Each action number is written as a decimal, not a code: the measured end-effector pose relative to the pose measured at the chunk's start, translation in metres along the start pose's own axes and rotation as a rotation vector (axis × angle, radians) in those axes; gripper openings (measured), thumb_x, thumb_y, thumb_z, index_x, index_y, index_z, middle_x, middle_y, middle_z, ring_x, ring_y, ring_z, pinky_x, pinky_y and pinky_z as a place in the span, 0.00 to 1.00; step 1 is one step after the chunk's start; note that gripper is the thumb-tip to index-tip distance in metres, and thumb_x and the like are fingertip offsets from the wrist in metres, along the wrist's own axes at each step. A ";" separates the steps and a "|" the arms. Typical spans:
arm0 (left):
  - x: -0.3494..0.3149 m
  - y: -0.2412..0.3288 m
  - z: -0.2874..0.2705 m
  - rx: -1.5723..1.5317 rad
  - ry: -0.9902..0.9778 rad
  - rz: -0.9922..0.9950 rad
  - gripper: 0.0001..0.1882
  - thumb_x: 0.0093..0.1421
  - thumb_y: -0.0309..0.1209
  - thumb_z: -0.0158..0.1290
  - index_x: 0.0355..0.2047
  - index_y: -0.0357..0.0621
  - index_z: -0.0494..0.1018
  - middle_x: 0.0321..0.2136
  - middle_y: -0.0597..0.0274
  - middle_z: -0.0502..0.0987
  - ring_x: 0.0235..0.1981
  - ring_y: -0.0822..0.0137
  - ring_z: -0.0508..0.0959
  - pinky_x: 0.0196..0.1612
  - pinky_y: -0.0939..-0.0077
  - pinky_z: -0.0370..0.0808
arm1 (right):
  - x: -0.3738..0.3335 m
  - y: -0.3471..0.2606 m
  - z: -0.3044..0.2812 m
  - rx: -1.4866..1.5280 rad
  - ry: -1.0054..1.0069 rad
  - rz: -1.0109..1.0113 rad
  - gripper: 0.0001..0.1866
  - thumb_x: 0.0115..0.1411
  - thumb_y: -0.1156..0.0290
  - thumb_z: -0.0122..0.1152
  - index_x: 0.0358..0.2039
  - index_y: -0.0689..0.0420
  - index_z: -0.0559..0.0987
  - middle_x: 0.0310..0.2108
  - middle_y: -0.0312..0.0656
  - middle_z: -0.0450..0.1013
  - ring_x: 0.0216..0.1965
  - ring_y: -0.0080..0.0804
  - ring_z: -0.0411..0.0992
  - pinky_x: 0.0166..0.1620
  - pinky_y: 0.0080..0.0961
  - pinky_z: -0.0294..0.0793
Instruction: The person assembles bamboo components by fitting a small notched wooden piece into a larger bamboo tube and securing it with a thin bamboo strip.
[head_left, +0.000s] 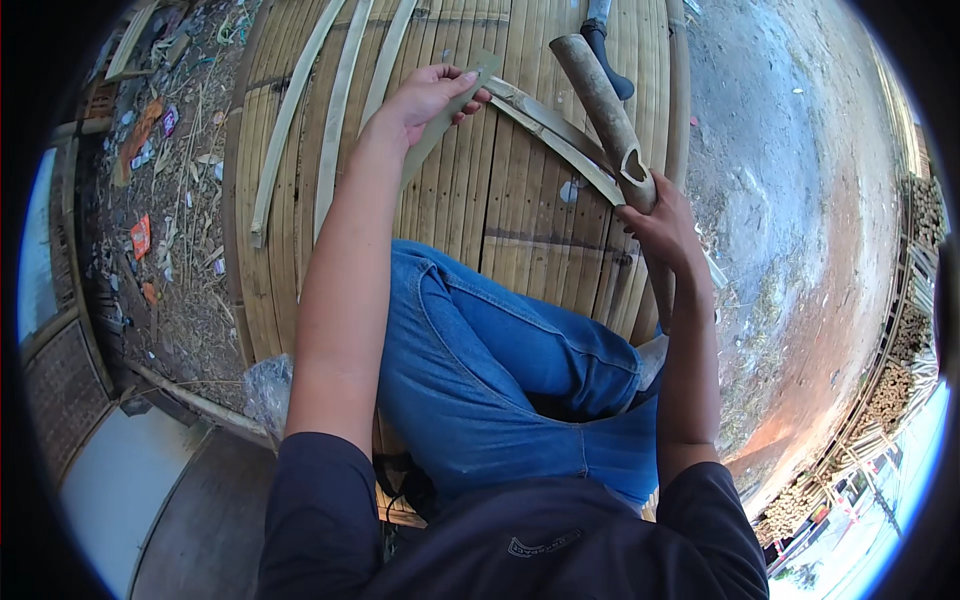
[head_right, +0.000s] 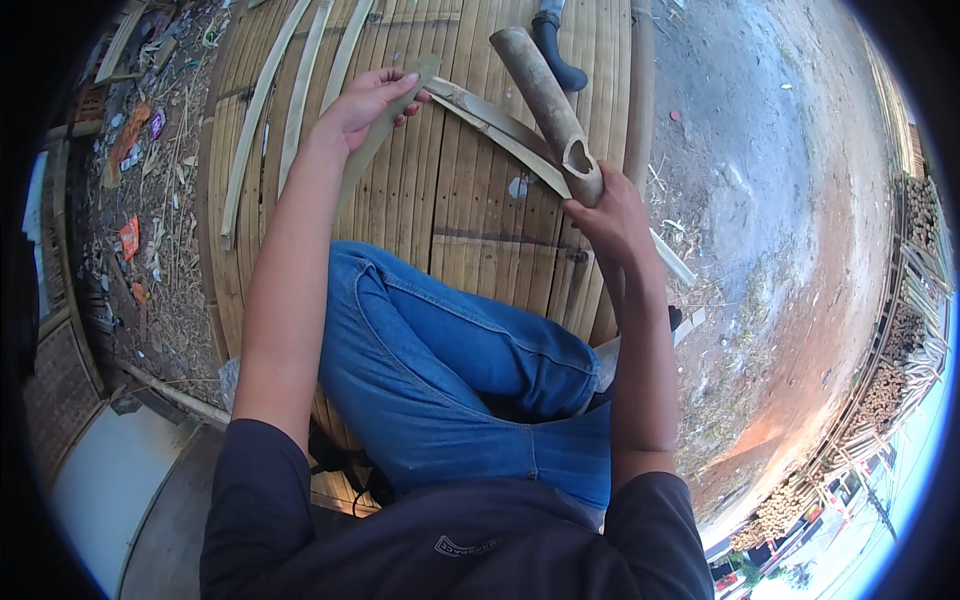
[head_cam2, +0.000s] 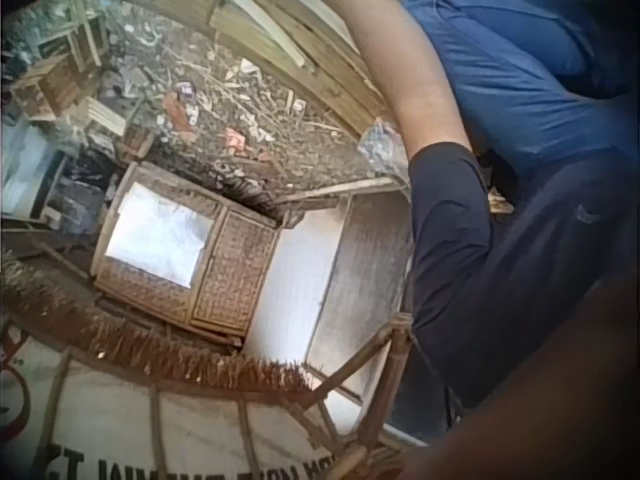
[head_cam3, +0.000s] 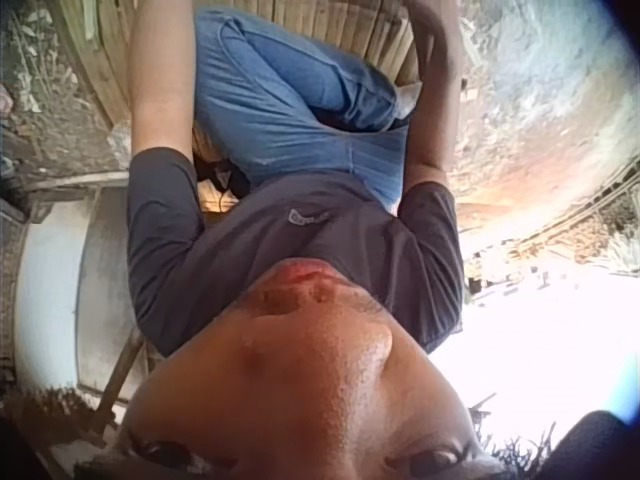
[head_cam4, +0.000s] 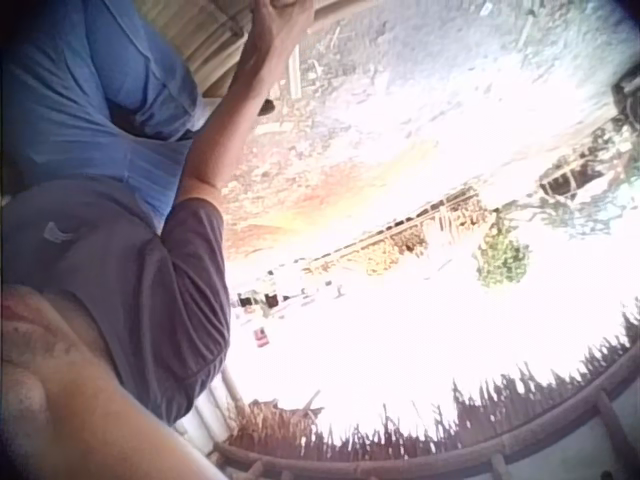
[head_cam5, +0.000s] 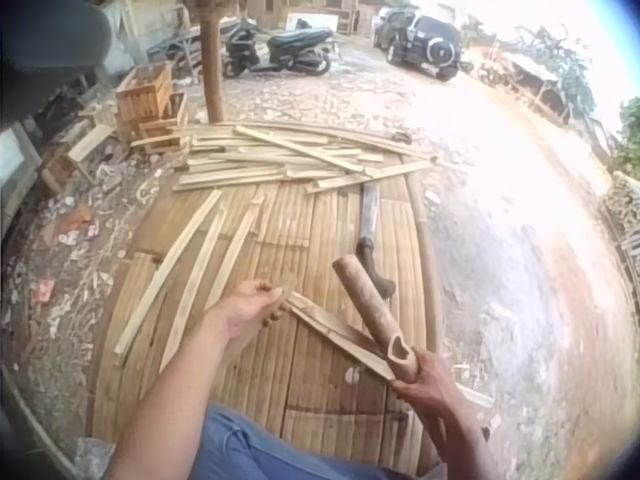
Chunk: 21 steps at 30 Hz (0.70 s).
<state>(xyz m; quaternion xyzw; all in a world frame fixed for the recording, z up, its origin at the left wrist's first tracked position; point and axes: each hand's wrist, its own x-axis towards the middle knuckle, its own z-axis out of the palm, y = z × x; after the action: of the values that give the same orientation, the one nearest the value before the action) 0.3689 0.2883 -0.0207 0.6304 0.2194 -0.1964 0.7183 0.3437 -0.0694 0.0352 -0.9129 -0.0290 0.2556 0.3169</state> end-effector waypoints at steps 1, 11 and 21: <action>-0.001 0.002 0.001 0.012 0.001 -0.006 0.11 0.69 0.37 0.55 0.44 0.43 0.72 0.38 0.60 0.83 0.33 0.75 0.79 0.34 0.80 0.75 | -0.001 0.003 0.003 0.004 -0.001 -0.003 0.28 0.48 0.65 0.68 0.51 0.62 0.76 0.42 0.58 0.78 0.46 0.55 0.77 0.51 0.41 0.74; -0.008 0.008 0.022 0.208 0.038 0.027 0.12 0.71 0.36 0.51 0.46 0.39 0.72 0.38 0.56 0.84 0.38 0.70 0.83 0.45 0.73 0.79 | -0.014 0.013 0.005 -0.081 -0.003 -0.009 0.26 0.52 0.67 0.69 0.51 0.64 0.75 0.32 0.51 0.79 0.32 0.38 0.80 0.38 0.36 0.79; -0.010 0.027 0.017 0.361 -0.073 0.036 0.14 0.72 0.36 0.50 0.48 0.38 0.71 0.39 0.52 0.84 0.41 0.66 0.84 0.50 0.69 0.80 | -0.029 -0.001 0.007 0.000 0.005 0.009 0.24 0.49 0.67 0.67 0.46 0.65 0.77 0.39 0.60 0.78 0.44 0.57 0.77 0.49 0.43 0.75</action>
<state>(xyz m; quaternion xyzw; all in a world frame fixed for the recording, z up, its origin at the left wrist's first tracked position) 0.3766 0.2755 0.0092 0.7454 0.1428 -0.2424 0.6043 0.3153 -0.0715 0.0441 -0.9137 -0.0243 0.2547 0.3156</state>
